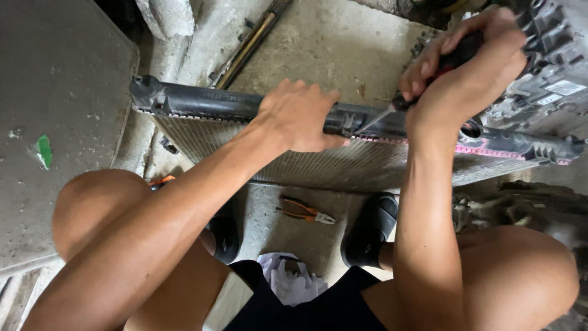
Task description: The person uses a screwdriver to pry and separate the plastic end tank from the radiator core. They repeatedly insert the screwdriver between the tank and the core, lever it to loosen the bond, and occasionally use pliers to pull the tank away. The radiator remains on the floor throughout.
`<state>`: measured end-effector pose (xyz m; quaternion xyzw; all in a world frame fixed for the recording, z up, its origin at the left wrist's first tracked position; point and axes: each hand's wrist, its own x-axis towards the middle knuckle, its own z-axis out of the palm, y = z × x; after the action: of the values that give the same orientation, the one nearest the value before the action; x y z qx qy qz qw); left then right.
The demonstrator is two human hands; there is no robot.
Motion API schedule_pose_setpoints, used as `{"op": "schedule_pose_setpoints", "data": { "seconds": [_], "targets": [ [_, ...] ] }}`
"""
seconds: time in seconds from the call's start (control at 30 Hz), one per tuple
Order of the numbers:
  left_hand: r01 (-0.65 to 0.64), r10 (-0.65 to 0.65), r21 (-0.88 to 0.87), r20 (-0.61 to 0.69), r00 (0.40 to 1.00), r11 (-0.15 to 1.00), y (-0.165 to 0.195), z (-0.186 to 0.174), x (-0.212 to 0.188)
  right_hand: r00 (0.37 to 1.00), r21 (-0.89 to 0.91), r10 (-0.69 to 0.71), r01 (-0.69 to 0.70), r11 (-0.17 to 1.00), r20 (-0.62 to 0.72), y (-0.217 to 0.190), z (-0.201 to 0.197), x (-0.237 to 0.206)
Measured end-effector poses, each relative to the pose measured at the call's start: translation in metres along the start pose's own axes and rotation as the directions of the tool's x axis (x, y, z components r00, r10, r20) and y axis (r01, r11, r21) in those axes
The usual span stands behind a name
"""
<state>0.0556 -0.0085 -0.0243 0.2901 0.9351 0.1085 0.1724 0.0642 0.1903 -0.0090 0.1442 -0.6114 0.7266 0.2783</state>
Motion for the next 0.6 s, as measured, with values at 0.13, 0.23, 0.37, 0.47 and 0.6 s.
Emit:
{"op": "schedule_pose_setpoints", "data": {
  "seconds": [0.13, 0.23, 0.37, 0.47, 0.6],
  "targets": [
    [0.013, -0.013, -0.013, -0.007, 1.000, 1.000, 0.001, -0.001, -0.001, 0.999, 0.035, 0.035, -0.035, 0.999, 0.008, -0.001, 0.004, -0.001],
    [0.027, -0.026, -0.032, 0.022, 0.999, 0.999, 0.002, -0.001, -0.001, 0.998, 0.015, 0.060, -0.060, 0.998, 0.009, 0.001, 0.004, 0.002],
    [0.047, -0.044, -0.056, 0.061, 0.997, 0.997, 0.001, -0.002, -0.001, 0.991, 0.002, 0.133, -0.133, 0.991, -0.032, 0.010, 0.004, 0.014],
    [0.014, -0.015, -0.067, -0.013, 1.000, 0.998, 0.001, -0.002, -0.002, 0.988, -0.029, 0.149, -0.150, 0.988, -0.046, 0.021, 0.002, 0.025],
    [0.039, -0.038, -0.029, 0.031, 0.999, 0.999, 0.000, 0.000, -0.002, 0.979, -0.005, 0.201, -0.201, 0.980, -0.023, 0.034, -0.004, 0.032]
  ]
}}
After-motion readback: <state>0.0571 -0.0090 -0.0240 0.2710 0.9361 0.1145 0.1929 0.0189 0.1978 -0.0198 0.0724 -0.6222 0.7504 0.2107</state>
